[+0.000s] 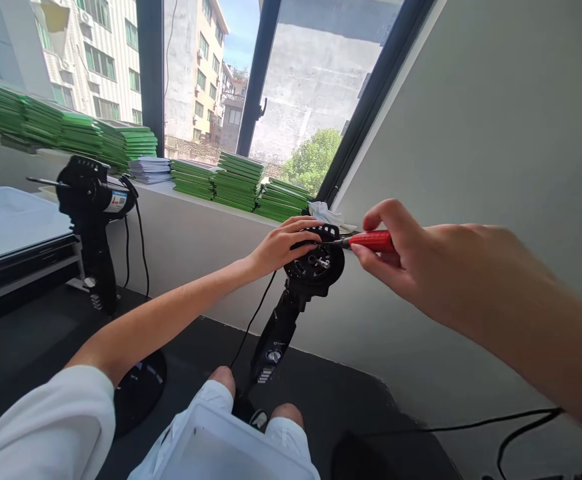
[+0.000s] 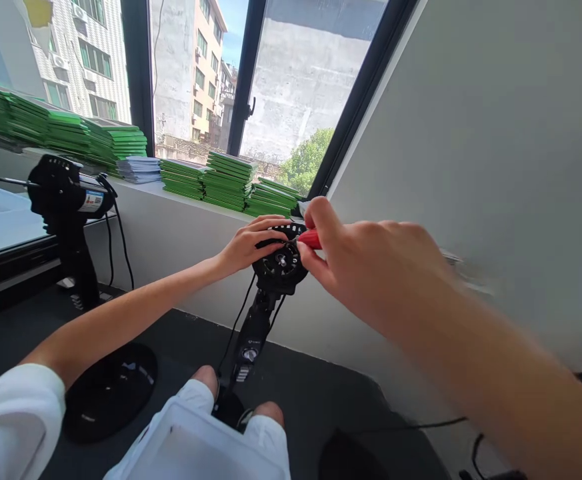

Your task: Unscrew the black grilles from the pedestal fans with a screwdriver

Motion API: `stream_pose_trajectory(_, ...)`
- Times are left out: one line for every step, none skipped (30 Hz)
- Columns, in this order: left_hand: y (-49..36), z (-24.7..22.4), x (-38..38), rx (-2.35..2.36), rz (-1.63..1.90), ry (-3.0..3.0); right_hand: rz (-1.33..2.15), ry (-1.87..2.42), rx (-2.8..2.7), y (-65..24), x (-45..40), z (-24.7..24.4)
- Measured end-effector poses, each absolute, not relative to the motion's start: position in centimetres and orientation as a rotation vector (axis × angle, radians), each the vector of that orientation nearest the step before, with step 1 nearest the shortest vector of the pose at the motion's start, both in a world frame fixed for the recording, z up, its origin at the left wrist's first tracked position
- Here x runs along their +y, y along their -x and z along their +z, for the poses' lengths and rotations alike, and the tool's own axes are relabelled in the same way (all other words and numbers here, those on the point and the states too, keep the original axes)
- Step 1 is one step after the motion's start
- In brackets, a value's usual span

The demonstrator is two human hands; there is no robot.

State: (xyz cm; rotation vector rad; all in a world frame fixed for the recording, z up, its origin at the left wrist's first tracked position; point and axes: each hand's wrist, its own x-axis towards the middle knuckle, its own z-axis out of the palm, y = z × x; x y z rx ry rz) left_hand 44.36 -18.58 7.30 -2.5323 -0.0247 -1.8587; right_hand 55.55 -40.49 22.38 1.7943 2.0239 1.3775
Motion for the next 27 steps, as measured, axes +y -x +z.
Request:
stream_pose_trajectory(-44.4, 7.2, -18.6, -0.031, -1.855, 2.532, 1.397, -1.807, 1.946, -55.1, -40.4, 22.6)
stream_pose_trajectory(-44.4, 7.2, -18.6, -0.036, -1.857, 2.526, 1.439, -1.825, 1.851, -54.8, -40.4, 22.9)
stream_pose_trajectory(-44.4, 7.1, -18.5, -0.044, -1.870, 2.511, 1.452, -1.843, 1.794, -54.4, -40.4, 23.1)
stream_pose_trajectory(-44.4, 7.1, -18.5, -0.058, -1.887, 2.493, 1.405, -1.852, 1.808, -54.1, -40.4, 23.3)
stream_pose_trajectory(-44.3, 7.0, -18.5, -0.075, -1.902, 2.478, 1.327, -1.852, 1.865, -53.9, -40.4, 23.5)
stream_pose_trajectory(-44.3, 7.0, -18.5, -0.094, -1.911, 2.473, 1.257, -1.856, 1.919, -53.7, -40.4, 23.6)
stream_pose_trajectory(-44.2, 6.9, -18.5, -0.114, -1.912, 2.481, 1.218, -1.864, 1.947, -53.5, -40.5, 23.7)
stream_pose_trajectory(-44.1, 6.9, -18.6, -0.132, -1.905, 2.500, 1.216, -1.876, 1.940, -53.4, -40.5, 23.7)
stream_pose_trajectory(-44.1, 6.9, -18.6, -0.149, -1.889, 2.527, 1.242, -1.880, 1.908, -53.4, -40.5, 23.7)
stream_pose_trajectory(-44.0, 6.9, -18.6, -0.168, -1.873, 2.555, 1.283, -1.887, 1.854, -53.3, -40.5, 23.7)
stream_pose_trajectory(-44.0, 6.9, -18.7, -0.190, -1.865, 2.578, 1.306, -1.888, 1.828, -53.3, -40.5, 23.7)
stream_pose_trajectory(-44.0, 6.9, -18.7, -0.209, -1.864, 2.596, 1.285, -1.881, 1.842, -53.3, -40.5, 23.7)
stream_pose_trajectory(-44.1, 6.9, -18.8, -0.218, -1.866, 2.613, 1.232, -1.862, 1.883, -53.3, -40.4, 23.7)
stream_pose_trajectory(-44.1, 6.9, -18.9, -0.219, -1.870, 2.630, 1.173, -1.840, 1.922, -53.3, -40.4, 23.7)
stream_pose_trajectory(-44.2, 6.9, -19.0, -0.213, -1.876, 2.645, 1.138, -1.821, 1.940, -53.3, -40.3, 23.7)
stream_pose_trajectory(-44.2, 6.9, -19.1, -0.204, -1.882, 2.659, 1.141, -1.813, 1.928, -53.3, -40.3, 23.8)
stream_pose_trajectory(-44.3, 6.9, -19.1, -0.197, -1.882, 2.671, 1.177, -1.812, 1.893, -53.2, -40.4, 23.9)
stream_pose_trajectory(-44.3, 6.9, -19.2, -0.195, -1.876, 2.680, 1.230, -1.825, 1.839, -53.2, -40.4, 23.9)
stream_pose_trajectory(-44.3, 6.9, -19.2, -0.199, -1.870, 2.685, 1.274, -1.844, 1.800, -53.2, -40.5, 24.0)
stream_pose_trajectory(-44.3, 6.8, -19.2, -0.205, -1.865, 2.687, 1.282, -1.864, 1.799, -53.2, -40.5, 24.0)
stream_pose_trajectory(-44.4, 6.8, -19.2, -0.209, -1.862, 2.688, 1.241, -1.873, 1.838, -53.2, -40.6, 24.1)
stream_pose_trajectory(-44.4, 6.7, -19.2, -0.212, -1.868, 2.686, 1.173, -1.868, 1.896, -53.3, -40.6, 24.1)
stream_pose_trajectory(-44.5, 6.7, -19.2, -0.211, -1.881, 2.680, 1.115, -1.851, 1.946, -53.3, -40.6, 24.1)
stream_pose_trajectory(-44.5, 6.7, -19.2, -0.212, -1.896, 2.674, 1.096, -1.837, 1.964, -53.3, -40.6, 24.1)
stream_pose_trajectory(-44.5, 6.8, -19.1, -0.218, -1.905, 2.667, 1.116, -1.833, 1.944, -53.3, -40.6, 24.1)
stream_pose_trajectory(-44.6, 6.9, -19.0, -0.230, -1.903, 2.665, 1.167, -1.841, 1.893, -53.2, -40.6, 24.0)
stream_pose_trajectory(-44.6, 7.1, -19.0, -0.242, -1.882, 2.669, 1.226, -1.857, 1.829, -53.2, -40.5, 23.9)
